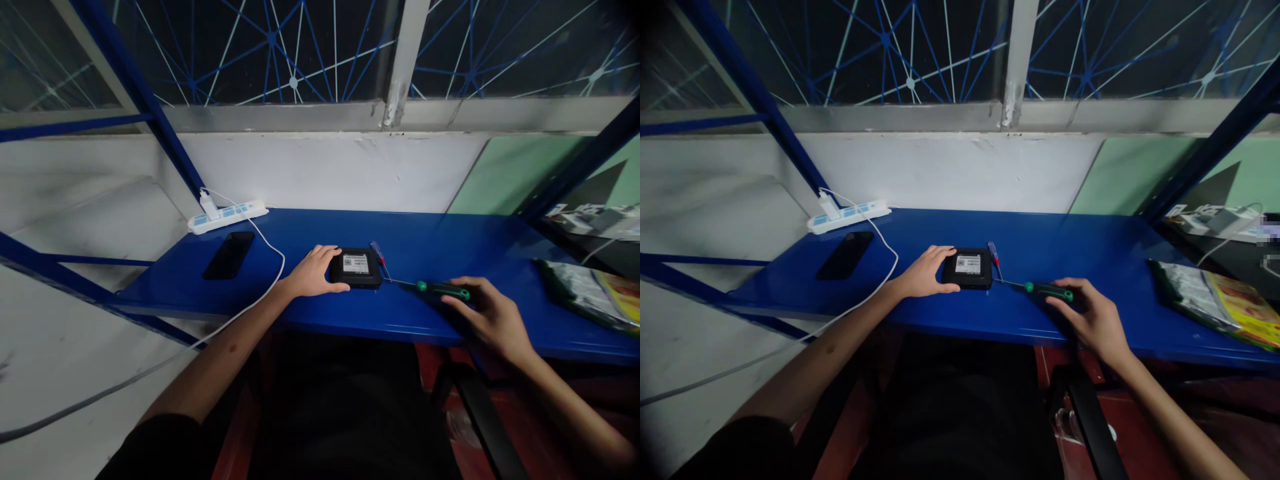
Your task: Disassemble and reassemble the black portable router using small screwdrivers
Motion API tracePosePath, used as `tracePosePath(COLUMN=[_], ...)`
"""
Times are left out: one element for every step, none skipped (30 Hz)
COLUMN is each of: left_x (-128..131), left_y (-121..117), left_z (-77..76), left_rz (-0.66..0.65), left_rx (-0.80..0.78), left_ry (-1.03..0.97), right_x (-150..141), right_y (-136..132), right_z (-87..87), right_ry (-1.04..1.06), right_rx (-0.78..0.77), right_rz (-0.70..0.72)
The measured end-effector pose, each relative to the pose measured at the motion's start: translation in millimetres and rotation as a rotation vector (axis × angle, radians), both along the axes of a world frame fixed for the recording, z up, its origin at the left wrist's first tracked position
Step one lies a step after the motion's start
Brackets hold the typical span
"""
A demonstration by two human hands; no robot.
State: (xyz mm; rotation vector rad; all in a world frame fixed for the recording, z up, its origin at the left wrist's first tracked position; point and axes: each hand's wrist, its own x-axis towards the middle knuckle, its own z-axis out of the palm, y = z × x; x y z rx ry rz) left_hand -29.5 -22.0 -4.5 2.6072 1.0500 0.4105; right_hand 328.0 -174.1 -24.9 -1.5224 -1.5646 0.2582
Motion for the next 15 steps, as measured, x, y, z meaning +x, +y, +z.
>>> tracePosePath(left_x=[0, 0, 0, 0, 0, 0, -1, -1, -1, -1, -1, -1, -1, -1, -1], left_y=[0, 1, 1, 1, 2, 2, 2, 2, 2, 3, 3, 3, 2, 2, 2], left_z=[-0.2, -0.6, -1.0, -1.4, -1.8, -2.3, -2.7, -3.0, -3.2, -3.3, -3.4, -3.3, -3.1, -2.8, -2.5], left_rz=[0.0, 0.0, 0.0, -0.001, -0.001, 0.0, 0.0, 0.001, 0.001, -0.001, -0.002, -0.003, -0.004, -0.004, -0.005], left_rx=[0.001, 0.002, 0.004, 0.006, 0.008, 0.009, 0.011, 0.011, 0.012, 0.012, 0.013, 0.014, 0.014, 0.014, 0.013], left_ry=[0.0, 0.0, -0.001, -0.002, -0.002, -0.003, -0.004, -0.004, -0.005, -0.005, -0.006, -0.007, -0.009, -0.011, -0.013], right_x=[2, 2, 2, 1, -1, -2, -3, -5, -6, -7, -8, -10, -12, -14, -16], right_y=[-3, -4, -5, -6, -6, -5, -5, -5, -5, -6, -7, -8, -9, -10, -12], right_z=[-1.7, -1.8, -0.6, 1.6, 4.5, 7.5, 10.4, 12.9, 14.9, 16.4, 17.6, 18.7, 19.8, 21.1, 22.8], right_ry=[-0.058, -0.097, -0.127, -0.15, -0.171, -0.19, -0.205, -0.216, -0.225, -0.235, -0.245, -0.255, -0.264, -0.272, -0.281], right_rx=[-0.034, -0.043, -0.042, -0.029, -0.014, -0.003, 0.004, 0.006, 0.008, 0.009, 0.011, 0.017, 0.026, 0.036, 0.048], right_rz=[0.019, 0.031, 0.047, 0.063, 0.078, 0.092, 0.104, 0.114, 0.121, 0.127, 0.135, 0.145, 0.154, 0.163, 0.17])
